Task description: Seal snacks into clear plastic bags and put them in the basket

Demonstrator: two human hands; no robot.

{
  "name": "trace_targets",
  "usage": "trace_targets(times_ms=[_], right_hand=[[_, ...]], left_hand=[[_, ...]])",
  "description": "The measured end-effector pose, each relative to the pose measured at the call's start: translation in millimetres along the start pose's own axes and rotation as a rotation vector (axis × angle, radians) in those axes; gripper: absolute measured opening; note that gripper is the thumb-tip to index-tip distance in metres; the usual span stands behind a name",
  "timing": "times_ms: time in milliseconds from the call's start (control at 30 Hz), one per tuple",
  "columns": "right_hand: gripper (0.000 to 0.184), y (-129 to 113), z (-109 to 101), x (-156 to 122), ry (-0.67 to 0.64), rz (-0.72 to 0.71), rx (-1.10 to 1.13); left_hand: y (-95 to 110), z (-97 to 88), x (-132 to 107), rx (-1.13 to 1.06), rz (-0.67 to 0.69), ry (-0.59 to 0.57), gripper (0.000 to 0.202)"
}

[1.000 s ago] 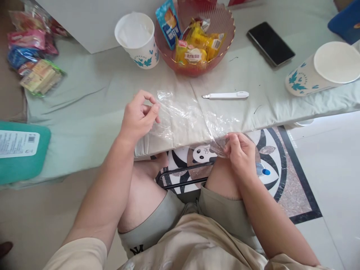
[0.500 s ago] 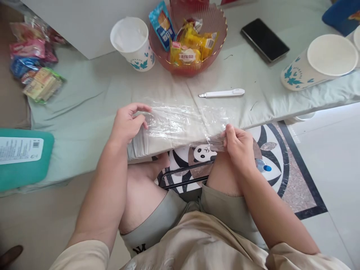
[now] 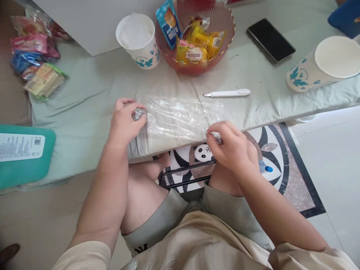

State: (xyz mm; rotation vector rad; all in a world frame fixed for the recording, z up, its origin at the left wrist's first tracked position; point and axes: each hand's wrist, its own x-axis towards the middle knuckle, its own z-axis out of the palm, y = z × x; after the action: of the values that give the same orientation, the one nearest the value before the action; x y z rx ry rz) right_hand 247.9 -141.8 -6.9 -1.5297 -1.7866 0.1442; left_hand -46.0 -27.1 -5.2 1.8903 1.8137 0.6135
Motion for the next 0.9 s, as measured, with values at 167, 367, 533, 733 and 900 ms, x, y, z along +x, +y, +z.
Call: trace_targets(times_ms=[167, 367, 533, 733, 900], right_hand=[[0.048, -6, 37, 24, -0.448, -0.113, -0.149], [0.054, -33, 35, 1, -0.544, 0.030, -0.426], [0.048, -70, 10, -18, -0.562, 0.014, -0.446], [0.037, -51, 0, 16, -0.299, 0.060, -0.288], [0.065, -20, 26, 81, -0.418, 0.076, 0.074]], left_hand=[[-17, -1.3, 5, 0.086, 0.016, 0.018, 0.029], [-9, -5.5, 8, 0.115, 0.048, -0.050, 0.052], [8, -0.9, 5, 0.004, 0.167, -0.173, 0.055], [14, -0.6, 2, -0.310, 0.193, -0.200, 0.055], [17, -9.6, -2, -0.499, 0.186, -0.260, 0.047]])
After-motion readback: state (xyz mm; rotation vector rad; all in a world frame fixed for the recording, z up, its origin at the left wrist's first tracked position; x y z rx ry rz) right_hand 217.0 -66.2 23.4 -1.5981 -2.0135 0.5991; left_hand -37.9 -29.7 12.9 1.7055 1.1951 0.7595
